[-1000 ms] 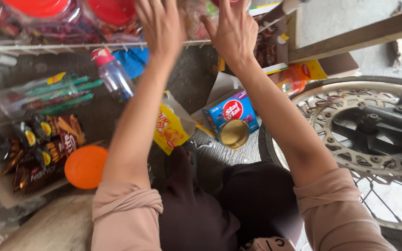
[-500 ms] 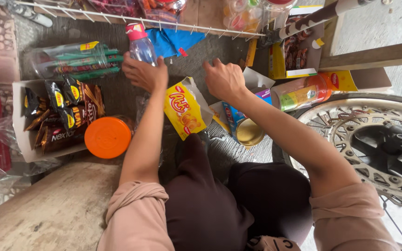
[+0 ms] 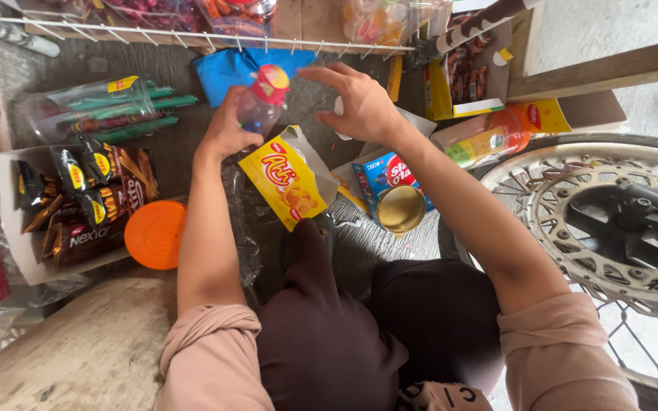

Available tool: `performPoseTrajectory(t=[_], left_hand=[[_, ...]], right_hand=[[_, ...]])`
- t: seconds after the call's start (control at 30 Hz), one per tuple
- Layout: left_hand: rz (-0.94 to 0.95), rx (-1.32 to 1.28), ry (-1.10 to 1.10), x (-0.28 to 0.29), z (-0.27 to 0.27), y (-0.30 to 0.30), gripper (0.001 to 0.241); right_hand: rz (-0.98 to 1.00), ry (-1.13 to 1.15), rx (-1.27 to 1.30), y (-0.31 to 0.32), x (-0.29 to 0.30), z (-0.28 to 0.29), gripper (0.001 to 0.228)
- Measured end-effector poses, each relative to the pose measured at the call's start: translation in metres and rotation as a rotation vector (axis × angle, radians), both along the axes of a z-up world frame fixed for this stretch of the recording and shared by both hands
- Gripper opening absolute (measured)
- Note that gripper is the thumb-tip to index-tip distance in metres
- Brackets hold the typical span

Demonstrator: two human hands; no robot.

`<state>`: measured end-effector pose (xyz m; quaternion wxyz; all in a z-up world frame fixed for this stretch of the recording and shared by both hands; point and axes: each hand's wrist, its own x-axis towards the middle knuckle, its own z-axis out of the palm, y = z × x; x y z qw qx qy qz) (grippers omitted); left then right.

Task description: The person sits on the floor and wipes the lids and bodies of several plastic and metal containers with a white cloth. They then wipe individual snack packets and place them back into a cardboard box.

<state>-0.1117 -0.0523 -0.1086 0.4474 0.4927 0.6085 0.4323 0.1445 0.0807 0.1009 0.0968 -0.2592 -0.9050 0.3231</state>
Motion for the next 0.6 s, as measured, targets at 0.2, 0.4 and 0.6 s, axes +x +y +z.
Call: performPoseTrajectory(t=[0.2, 0.4, 0.6], left_hand=[[-0.184, 0.136, 0.187, 0.018, 0.06, 0.037, 0.093], [-0.206, 0.054, -0.154, 0.039, 0.119, 0.054, 0.089], [-0.219, 0.201, -0.904, 0.067, 0.132, 0.055, 0.092]], right_hand=[[0.119, 0.041, 0.055, 0.011, 0.0, 0.019, 0.067], [-0.137, 0.298, 0.064, 0.032, 0.003, 0.017, 0.029], [-0.613, 0.701, -0.313, 0.02, 0.002, 0.016, 0.019]])
